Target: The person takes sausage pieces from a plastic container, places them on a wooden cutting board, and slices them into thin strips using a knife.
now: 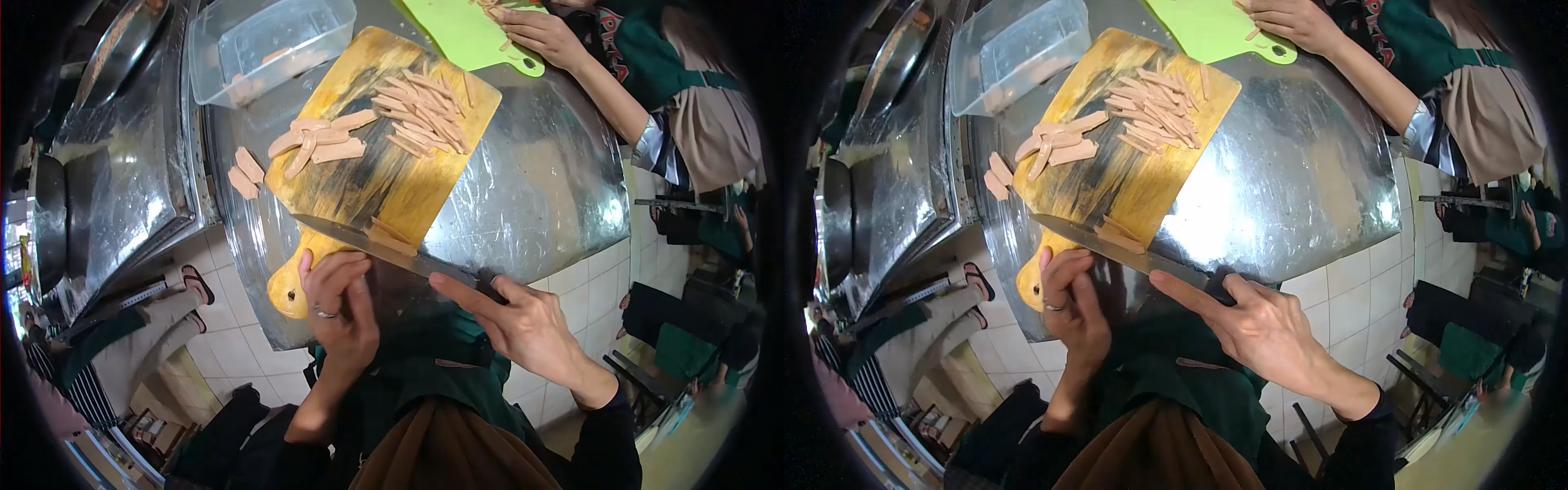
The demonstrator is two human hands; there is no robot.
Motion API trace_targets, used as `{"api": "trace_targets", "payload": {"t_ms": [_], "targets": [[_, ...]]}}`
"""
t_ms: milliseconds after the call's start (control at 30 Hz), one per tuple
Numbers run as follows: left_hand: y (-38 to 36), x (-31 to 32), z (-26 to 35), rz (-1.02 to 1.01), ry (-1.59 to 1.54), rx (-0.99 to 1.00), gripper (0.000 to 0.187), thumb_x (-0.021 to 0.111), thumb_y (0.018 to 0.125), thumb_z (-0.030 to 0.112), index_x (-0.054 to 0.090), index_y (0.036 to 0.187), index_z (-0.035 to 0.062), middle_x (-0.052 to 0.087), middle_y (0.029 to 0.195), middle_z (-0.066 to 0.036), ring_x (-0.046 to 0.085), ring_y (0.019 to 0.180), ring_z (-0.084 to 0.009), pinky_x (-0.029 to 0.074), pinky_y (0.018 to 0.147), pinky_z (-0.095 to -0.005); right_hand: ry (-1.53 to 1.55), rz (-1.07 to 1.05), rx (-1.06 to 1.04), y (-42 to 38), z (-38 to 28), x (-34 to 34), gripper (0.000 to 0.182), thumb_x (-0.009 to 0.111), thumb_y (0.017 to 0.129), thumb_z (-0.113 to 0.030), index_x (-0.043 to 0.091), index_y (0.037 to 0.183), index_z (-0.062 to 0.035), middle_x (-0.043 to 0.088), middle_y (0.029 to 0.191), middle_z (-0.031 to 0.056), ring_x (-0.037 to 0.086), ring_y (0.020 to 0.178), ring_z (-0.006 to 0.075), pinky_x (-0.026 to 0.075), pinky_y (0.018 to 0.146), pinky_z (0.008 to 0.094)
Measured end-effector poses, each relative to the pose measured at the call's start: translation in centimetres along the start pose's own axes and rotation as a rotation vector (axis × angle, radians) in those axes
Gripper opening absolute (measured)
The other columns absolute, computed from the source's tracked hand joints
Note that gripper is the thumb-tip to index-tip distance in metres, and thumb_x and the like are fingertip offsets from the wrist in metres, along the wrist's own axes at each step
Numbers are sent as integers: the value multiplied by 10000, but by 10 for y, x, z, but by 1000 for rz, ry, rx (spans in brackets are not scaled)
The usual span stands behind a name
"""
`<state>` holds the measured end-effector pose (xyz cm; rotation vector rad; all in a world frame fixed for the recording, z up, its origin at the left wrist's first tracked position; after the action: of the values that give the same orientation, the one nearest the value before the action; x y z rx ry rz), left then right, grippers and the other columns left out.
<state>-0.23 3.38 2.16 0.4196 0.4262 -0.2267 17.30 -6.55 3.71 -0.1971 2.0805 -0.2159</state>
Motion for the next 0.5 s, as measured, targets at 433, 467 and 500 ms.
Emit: {"api": "trace_targets", "payload": {"t_ms": [433,467,500], "targets": [[68,7,34,-147,331,285,254,715,870,11,759,1106,93,663,1241,-94,598,1137,-309,445,982,-415,-346,298,-70,41,38,-42,741,709,868,-76,525,1506,-406,551,706,82,640,583,222,542,493,368],[74,16,36,-178,324,310,277,733,849,28,760,1111,116,651,1253,-68,582,1161,-301,404,1019,-430,-376,314,-56,44,42,-42,757,720,864,-86,516,1503,-438,561,734,89,654,608,233,551,516,375],[81,26,37,-207,324,332,271,734,853,37,759,1110,118,652,1242,-62,581,1159,-293,388,1030,-434,-363,324,-56,46,44,-42,759,720,864,-86,515,1503,-441,565,743,91,656,613,236,553,520,377]]}}
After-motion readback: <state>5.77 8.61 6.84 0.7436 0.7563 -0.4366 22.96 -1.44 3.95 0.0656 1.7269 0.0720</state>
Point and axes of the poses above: each hand's wrist, its own y-axis towards the middle knuckle, its own x-axis out of the palm, z = x × y, the point moved 10 cm from there along y, towards the middle knuckle
